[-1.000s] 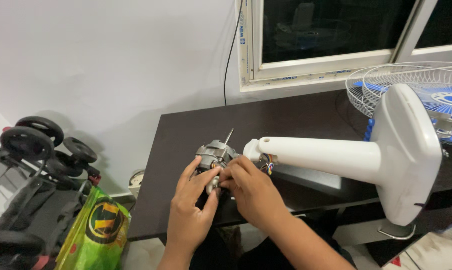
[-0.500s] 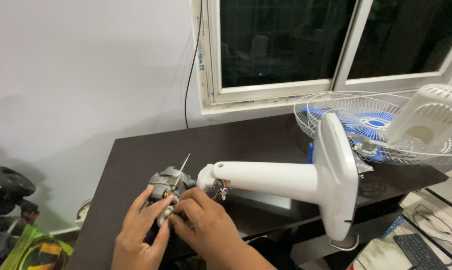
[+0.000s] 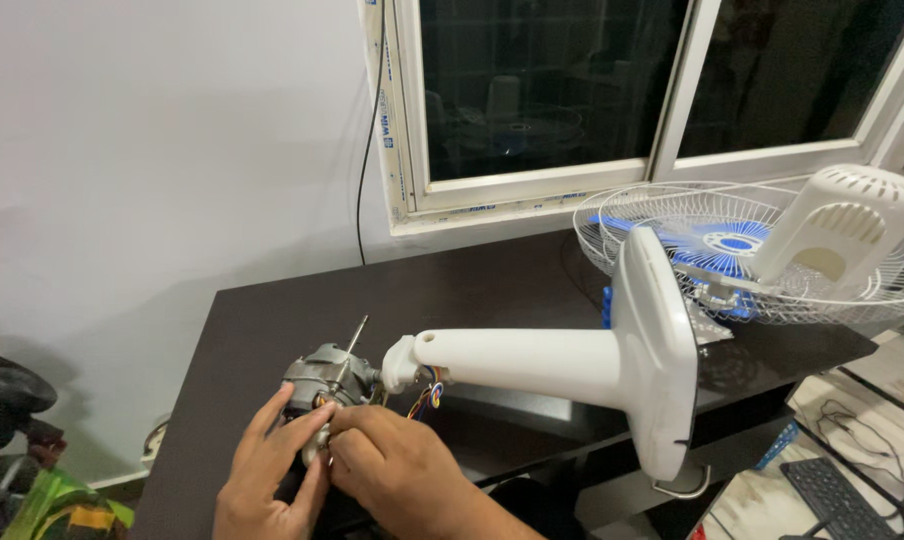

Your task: The person disassembles a table fan by removing screws from the rear housing and detaching the motor assembly. They then reattach the rear housing and secure it with screws using a screwdriver.

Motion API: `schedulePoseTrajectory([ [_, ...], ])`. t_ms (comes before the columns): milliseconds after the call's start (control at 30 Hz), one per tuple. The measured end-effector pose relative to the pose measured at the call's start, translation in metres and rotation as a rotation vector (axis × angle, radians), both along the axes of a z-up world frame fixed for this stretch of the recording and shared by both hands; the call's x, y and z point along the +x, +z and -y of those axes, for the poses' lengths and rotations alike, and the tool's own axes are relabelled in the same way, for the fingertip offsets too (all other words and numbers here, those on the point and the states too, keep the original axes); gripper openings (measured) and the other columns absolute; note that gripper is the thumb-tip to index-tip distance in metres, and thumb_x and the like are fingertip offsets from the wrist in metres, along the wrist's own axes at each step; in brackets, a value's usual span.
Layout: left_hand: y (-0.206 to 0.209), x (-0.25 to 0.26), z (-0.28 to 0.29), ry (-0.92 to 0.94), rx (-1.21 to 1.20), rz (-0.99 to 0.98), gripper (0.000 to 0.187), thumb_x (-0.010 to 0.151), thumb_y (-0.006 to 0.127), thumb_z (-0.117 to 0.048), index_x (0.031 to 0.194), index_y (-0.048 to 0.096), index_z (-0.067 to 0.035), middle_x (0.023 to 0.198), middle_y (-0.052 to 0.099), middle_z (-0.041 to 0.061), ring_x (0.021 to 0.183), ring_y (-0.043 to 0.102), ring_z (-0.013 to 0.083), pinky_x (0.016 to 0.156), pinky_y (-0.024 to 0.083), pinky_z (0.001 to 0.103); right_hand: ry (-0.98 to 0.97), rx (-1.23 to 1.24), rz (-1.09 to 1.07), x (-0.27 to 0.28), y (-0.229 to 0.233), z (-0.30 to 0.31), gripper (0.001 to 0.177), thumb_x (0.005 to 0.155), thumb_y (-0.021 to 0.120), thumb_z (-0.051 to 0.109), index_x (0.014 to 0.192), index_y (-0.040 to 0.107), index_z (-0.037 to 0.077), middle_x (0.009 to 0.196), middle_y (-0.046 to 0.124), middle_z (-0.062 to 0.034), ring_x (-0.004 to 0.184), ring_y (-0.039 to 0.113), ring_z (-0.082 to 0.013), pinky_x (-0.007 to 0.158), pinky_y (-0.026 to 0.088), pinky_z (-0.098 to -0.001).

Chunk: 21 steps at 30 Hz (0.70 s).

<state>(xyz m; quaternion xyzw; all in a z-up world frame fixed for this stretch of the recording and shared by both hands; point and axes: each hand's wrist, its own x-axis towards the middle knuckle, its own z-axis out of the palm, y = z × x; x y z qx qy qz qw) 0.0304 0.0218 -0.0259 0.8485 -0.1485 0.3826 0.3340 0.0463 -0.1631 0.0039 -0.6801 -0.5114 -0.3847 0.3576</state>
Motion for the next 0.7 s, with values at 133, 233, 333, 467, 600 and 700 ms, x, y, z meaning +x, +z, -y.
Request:
schedulePoseTrajectory([
  [133,0.009,-0.009,0.010,0.033,-0.037,-0.022,0.042,0.080,0.073,-0.006,0.121,0.073,-0.017,0.119,0.076,0.005,0.141,0.052,0.0280,0.110,0.047,0.045,-0.034,0.012,0.018,0.000,0.005,0.002,0.018,0.090,0.075,0.004,0.100,0.059,0.001,0.112,0.066,-0.0131,0.099,0.070,-0.0275,0.082,0.061,-0.0349],
  [233,0.013,-0.017,0.014,0.010,-0.099,0.014,0.043,0.079,0.073,-0.004,0.120,0.073,-0.015,0.122,0.075,0.006,0.141,0.053,0.0282,0.109,0.048,0.046,-0.059,0.063,-0.040,-0.005,0.010,0.002,0.019,0.087,0.075,0.001,0.098,0.060,0.001,0.108,0.066,-0.0125,0.090,0.070,-0.0262,0.077,0.060,-0.0342],
  [333,0.019,-0.014,0.015,0.003,-0.108,-0.020,0.042,0.077,0.075,-0.003,0.118,0.074,-0.012,0.122,0.075,0.005,0.141,0.051,0.0301,0.106,0.048,0.046,-0.096,0.150,-0.142,-0.018,0.018,0.008,0.021,0.087,0.075,-0.004,0.104,0.064,-0.001,0.104,0.066,-0.0123,0.080,0.070,-0.0206,0.067,0.059,-0.0296],
  [467,0.018,-0.018,0.015,-0.021,-0.088,0.012,0.037,0.077,0.075,-0.002,0.113,0.074,-0.009,0.124,0.075,0.004,0.143,0.050,0.0318,0.108,0.046,0.047,-0.204,0.220,-0.149,-0.056,0.024,0.038,0.029,0.086,0.071,-0.005,0.114,0.069,-0.002,0.101,0.065,-0.0125,0.078,0.070,-0.0166,0.065,0.059,-0.0269],
  [600,0.017,-0.017,0.017,0.003,-0.051,0.073,0.035,0.078,0.074,-0.003,0.112,0.073,-0.009,0.125,0.075,0.003,0.145,0.051,0.0305,0.112,0.047,0.046,-0.551,0.406,-0.145,-0.077,0.042,0.064,0.019,0.089,0.070,0.001,0.106,0.074,0.006,0.093,0.066,-0.0073,0.076,0.069,-0.0135,0.066,0.058,-0.0257],
  [700,0.015,-0.015,0.014,0.018,-0.030,-0.005,0.036,0.076,0.075,-0.002,0.111,0.074,-0.008,0.126,0.074,0.005,0.144,0.048,0.0344,0.112,0.042,0.047,-0.742,0.390,-0.155,-0.087,0.060,0.106,0.011,0.097,0.063,0.004,0.103,0.071,0.007,0.095,0.066,-0.0075,0.078,0.071,-0.0133,0.076,0.058,-0.0294],
])
